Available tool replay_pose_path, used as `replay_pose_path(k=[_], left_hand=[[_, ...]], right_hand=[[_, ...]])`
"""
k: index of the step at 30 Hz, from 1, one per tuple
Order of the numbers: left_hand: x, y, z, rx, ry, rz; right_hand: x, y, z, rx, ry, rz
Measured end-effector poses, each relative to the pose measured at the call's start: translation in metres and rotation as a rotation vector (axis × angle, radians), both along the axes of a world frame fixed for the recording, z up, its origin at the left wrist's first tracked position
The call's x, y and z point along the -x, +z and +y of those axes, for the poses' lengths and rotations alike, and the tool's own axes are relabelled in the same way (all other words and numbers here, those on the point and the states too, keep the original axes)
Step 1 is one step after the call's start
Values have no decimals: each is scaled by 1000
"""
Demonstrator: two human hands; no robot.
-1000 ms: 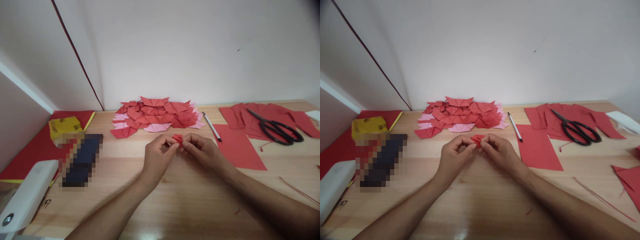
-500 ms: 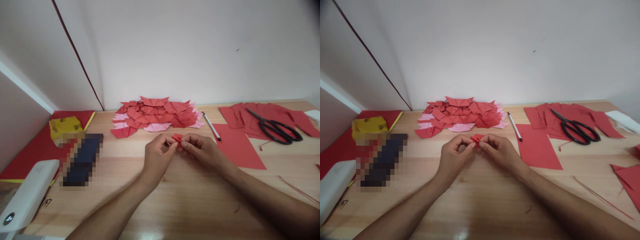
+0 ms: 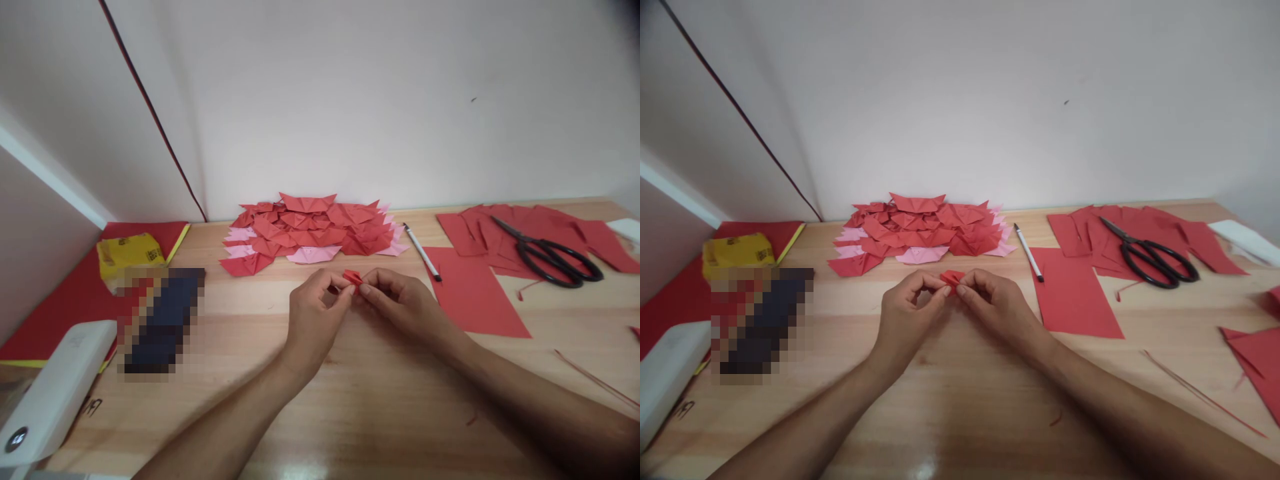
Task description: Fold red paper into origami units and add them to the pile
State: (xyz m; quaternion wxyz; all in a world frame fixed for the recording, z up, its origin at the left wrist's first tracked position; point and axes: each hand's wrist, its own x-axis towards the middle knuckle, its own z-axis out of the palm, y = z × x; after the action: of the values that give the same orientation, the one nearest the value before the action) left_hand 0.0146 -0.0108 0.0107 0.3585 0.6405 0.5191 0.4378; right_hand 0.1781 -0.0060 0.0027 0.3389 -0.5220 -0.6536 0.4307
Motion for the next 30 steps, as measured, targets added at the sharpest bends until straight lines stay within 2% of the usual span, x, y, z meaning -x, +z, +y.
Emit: replay_pose_path(k=[11,16,19,23,30], left_hand=[[-1,-7,1,61,32,-124],[-1,-6,5,164,22,-233],[-1,-5,8,253,-45,-279],[2,-5,10,286,-164,-183],[5,-2,9,226,-225,2]], right_hand=[[1,1,-3,6,-34,8],[1,0,-3,22,-45,34],[2,-1,-3,16,-51,40],[2,-1,-4,-23,-63,0],[0,-2,-6,-92,-33,-80]])
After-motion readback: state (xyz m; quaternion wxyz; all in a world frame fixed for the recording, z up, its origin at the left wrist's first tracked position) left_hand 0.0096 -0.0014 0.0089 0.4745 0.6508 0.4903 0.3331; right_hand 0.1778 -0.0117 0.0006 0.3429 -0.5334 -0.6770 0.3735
